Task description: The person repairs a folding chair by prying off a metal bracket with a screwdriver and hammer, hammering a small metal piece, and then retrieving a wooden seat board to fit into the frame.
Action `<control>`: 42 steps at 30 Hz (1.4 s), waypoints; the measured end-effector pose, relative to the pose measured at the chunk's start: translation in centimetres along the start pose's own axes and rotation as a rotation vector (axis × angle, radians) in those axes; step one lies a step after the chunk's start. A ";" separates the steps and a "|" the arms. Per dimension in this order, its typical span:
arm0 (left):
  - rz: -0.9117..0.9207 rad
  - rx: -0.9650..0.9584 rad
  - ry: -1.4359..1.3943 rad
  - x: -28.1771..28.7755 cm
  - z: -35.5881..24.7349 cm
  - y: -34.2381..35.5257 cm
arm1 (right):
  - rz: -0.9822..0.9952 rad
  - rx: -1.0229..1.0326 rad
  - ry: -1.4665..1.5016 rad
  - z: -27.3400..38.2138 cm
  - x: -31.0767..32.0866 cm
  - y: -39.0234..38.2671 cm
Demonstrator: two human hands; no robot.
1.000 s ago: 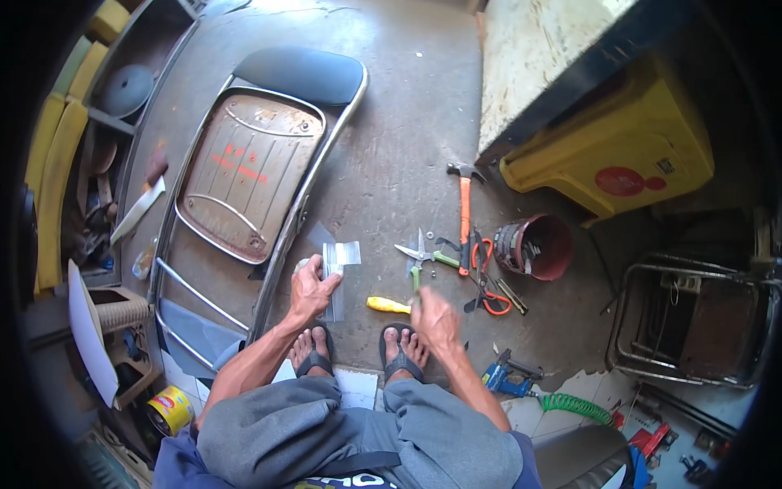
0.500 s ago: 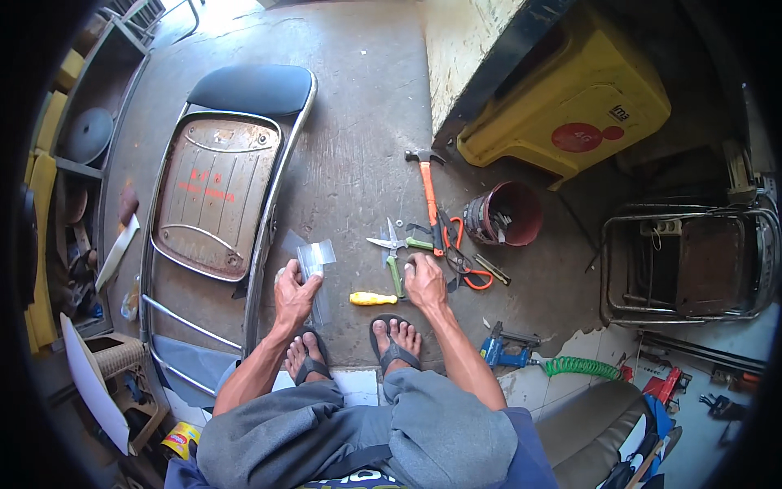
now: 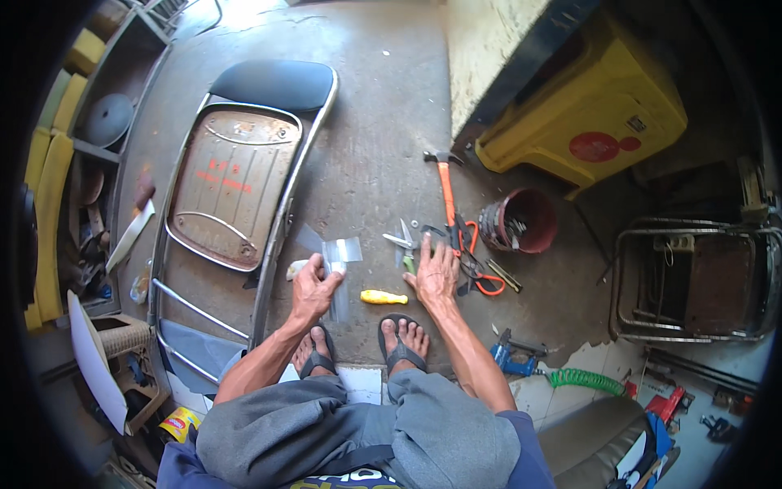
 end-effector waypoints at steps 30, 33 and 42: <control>-0.033 0.101 -0.247 -0.3 -0.5 -1.9 | 0.129 0.209 0.754 11.2 6.1 -4.5; 0.058 0.134 -0.314 -1.0 -0.2 -2.3 | 0.156 0.228 0.800 11.0 5.9 -4.5; 0.168 0.296 -0.560 -2.2 0.5 -3.7 | 0.225 0.174 0.819 10.2 4.6 -5.8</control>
Point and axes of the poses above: each hand's wrist, its own y-axis towards the middle knuckle, its own x-axis out of the back of the hand, z = x × y, the point moved 9 cm from there along y, towards the middle knuckle, and after that the axes turned 9 degrees about -z, right-handed, at the moved point
